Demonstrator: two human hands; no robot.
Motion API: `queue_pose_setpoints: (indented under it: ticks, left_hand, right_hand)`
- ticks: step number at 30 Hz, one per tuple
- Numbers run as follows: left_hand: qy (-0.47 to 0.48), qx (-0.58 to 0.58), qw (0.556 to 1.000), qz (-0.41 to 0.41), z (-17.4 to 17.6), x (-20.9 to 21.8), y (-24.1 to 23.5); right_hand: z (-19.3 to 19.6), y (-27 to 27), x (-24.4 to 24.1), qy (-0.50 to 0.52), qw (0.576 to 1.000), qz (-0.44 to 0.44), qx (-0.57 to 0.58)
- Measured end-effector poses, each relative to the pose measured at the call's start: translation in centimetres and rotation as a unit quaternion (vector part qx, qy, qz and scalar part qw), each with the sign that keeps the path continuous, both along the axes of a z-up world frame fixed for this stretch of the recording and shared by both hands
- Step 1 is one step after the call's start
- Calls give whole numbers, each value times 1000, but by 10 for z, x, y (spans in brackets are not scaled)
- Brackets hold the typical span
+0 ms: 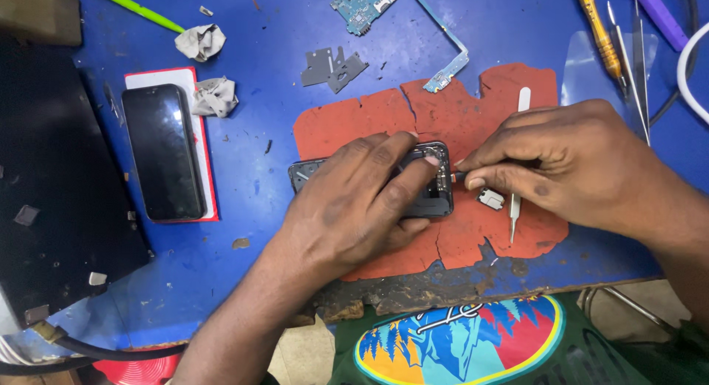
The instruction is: The person uses a screwdriver and tweezers to remove and reposition small components inside a disassembled mobile phone. They repeatedly adjust internal parts, flip the device, and use tools to manipulate connectors and screws on the motherboard area.
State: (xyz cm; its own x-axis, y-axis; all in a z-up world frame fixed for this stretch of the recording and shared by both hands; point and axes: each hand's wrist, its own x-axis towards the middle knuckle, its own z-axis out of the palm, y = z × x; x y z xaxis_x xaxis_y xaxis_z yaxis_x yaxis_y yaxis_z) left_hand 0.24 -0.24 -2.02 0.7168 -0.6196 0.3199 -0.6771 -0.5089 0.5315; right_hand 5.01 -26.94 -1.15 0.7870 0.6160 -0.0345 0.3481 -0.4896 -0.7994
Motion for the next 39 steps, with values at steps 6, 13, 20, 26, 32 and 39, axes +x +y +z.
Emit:
queue_pose_setpoints:
  ticks: [6, 13, 20, 26, 32, 39]
  left_hand:
    - [-6, -10, 1000, -8, -7, -3, 0]
    - [-16, -14, 1000, -18, -12, -6, -4]
    - [8, -1, 1000, 6, -4, -6, -3]
    - [1, 0, 1000, 28, -3, -4, -5]
    - [7, 6, 1000, 26, -6, -8, -2]
    - [-34, 37, 999, 17, -10, -9, -3]
  right_hand:
    - [-2, 3, -4, 10, 1000, -19, 5]
    - [-1, 4, -6, 30, 999, -25, -9]
    - [30, -10, -14, -231, 970, 33, -73]
    - [26, -1, -55, -312, 914, 51, -253]
    - [14, 2, -73, -332, 908, 27, -254]
    - [33, 5, -29, -339, 920, -57, -189]
